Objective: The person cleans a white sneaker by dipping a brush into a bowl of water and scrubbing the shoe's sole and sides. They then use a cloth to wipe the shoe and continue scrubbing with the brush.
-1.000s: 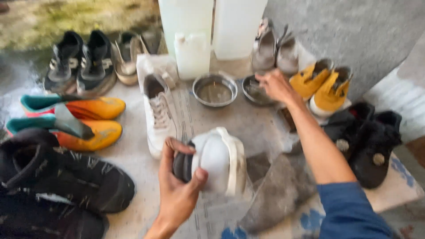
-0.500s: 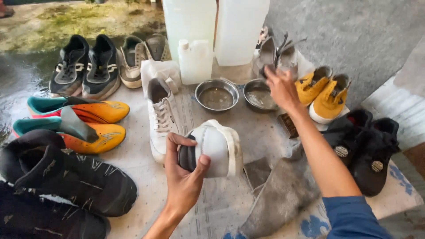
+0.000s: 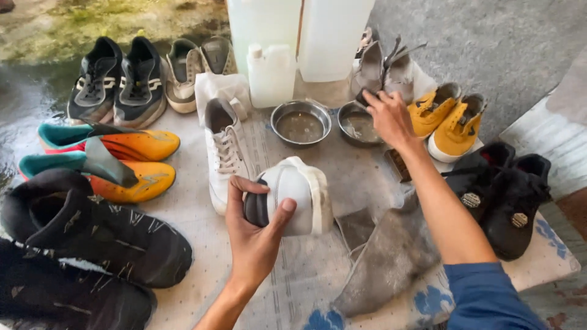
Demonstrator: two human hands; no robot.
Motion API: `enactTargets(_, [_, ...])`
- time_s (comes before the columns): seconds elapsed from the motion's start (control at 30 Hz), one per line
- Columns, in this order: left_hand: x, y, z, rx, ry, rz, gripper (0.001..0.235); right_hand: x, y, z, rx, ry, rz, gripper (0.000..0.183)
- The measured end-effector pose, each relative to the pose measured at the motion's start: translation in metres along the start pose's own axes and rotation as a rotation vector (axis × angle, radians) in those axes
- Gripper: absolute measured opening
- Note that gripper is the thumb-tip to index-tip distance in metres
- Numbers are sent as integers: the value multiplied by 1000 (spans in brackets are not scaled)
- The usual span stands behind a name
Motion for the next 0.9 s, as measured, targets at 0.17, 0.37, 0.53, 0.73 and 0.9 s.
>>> enactTargets(0.17, [-2, -2, 3, 1, 7, -6, 34, 0, -17, -3, 155, -47, -97, 45])
enactTargets(0.37, [-7, -1, -1, -78, 40, 8, 38, -2, -13, 2, 258, -112, -159, 47])
enactTargets(0.53, [-5, -1, 0, -150, 71, -8, 37, 2, -10, -2, 260, -136, -148, 49])
enactTargets(0.73, [-1, 3, 7, -103, 65, -27, 37, 3, 1, -1, 326, -86, -221, 55])
enactTargets(0.9, [-1, 2, 10, -78, 34, -50, 36, 5, -5, 3, 313, -128, -274, 54])
Point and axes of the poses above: each hand's wrist, its own x-axis towards the middle knuckle, its own z-axis out of the back of the hand, y = z × x, the point moved 6 cm from there along x, towards the middle knuckle, and after that the axes turned 10 degrees about x, right-handed, at the moved point
